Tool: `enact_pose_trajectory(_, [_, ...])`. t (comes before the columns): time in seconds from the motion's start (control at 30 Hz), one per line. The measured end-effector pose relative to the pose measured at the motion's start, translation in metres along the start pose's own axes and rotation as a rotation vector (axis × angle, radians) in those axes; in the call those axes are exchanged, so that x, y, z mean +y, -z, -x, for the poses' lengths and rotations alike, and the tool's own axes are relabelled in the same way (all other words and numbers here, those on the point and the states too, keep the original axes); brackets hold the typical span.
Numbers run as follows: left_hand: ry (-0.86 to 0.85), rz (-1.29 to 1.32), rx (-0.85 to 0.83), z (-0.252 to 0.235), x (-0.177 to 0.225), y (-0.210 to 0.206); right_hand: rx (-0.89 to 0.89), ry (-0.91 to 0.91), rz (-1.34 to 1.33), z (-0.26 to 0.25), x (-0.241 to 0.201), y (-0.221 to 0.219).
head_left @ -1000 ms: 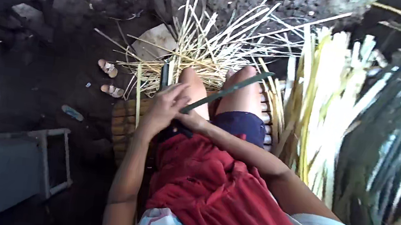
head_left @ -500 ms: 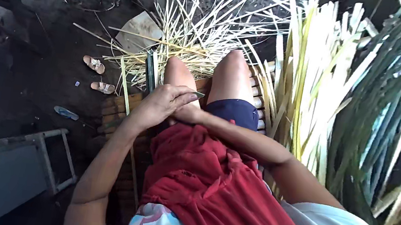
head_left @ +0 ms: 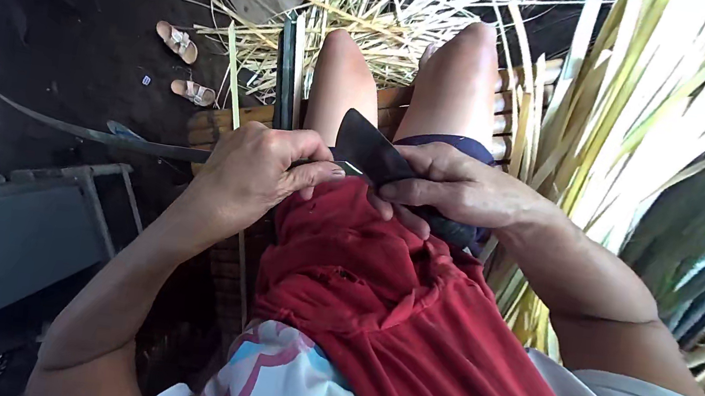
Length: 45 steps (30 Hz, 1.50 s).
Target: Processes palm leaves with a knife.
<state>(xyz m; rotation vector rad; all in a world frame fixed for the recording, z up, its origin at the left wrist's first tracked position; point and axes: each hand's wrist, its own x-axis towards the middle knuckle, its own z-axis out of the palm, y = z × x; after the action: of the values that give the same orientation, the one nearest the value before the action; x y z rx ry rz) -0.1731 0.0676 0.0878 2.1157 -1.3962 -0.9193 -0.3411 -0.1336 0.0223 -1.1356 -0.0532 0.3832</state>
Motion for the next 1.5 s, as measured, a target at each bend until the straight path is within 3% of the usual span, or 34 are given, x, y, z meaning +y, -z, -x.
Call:
enact_pose_trajectory(0.33, [-0.009, 0.002, 0.019, 0.003, 0.003, 0.002, 0.029, 0.091, 0.278, 0.005, -0.013, -0.005])
enact_pose_trajectory(1.5, [-0.119, 0.093, 0.116, 0.000, 0.001, -0.004, 0.033, 0.123, 0.421, 0.004, -0.024, -0.005])
